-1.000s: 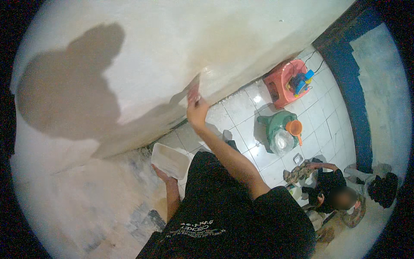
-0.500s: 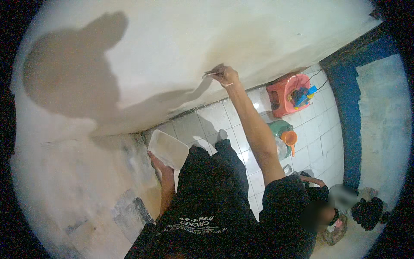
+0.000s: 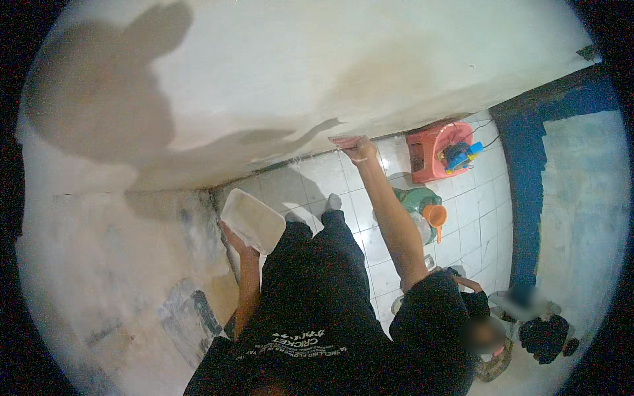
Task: The person applies a white substance to a wall using a pink spreader and refills the spreader from a plastic container.
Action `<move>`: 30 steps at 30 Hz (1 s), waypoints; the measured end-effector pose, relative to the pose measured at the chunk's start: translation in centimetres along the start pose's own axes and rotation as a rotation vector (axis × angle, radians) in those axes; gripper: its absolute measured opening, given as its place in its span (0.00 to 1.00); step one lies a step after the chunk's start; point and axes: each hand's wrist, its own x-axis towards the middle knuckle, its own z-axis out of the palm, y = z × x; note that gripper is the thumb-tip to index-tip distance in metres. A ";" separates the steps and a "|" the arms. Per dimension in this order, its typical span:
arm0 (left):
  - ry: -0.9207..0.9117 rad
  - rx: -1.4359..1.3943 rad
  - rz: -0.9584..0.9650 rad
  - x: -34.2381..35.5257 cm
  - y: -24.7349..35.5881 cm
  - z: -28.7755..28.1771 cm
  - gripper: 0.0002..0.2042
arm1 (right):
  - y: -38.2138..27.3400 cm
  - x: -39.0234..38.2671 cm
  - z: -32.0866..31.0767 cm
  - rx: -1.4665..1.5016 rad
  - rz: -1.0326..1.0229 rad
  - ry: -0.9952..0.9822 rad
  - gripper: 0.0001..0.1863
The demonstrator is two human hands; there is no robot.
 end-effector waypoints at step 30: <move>-0.032 0.076 0.027 0.4 -1.4 1.2 0.34 | -12.3 4.7 -4.7 -0.188 -0.136 0.105 0.17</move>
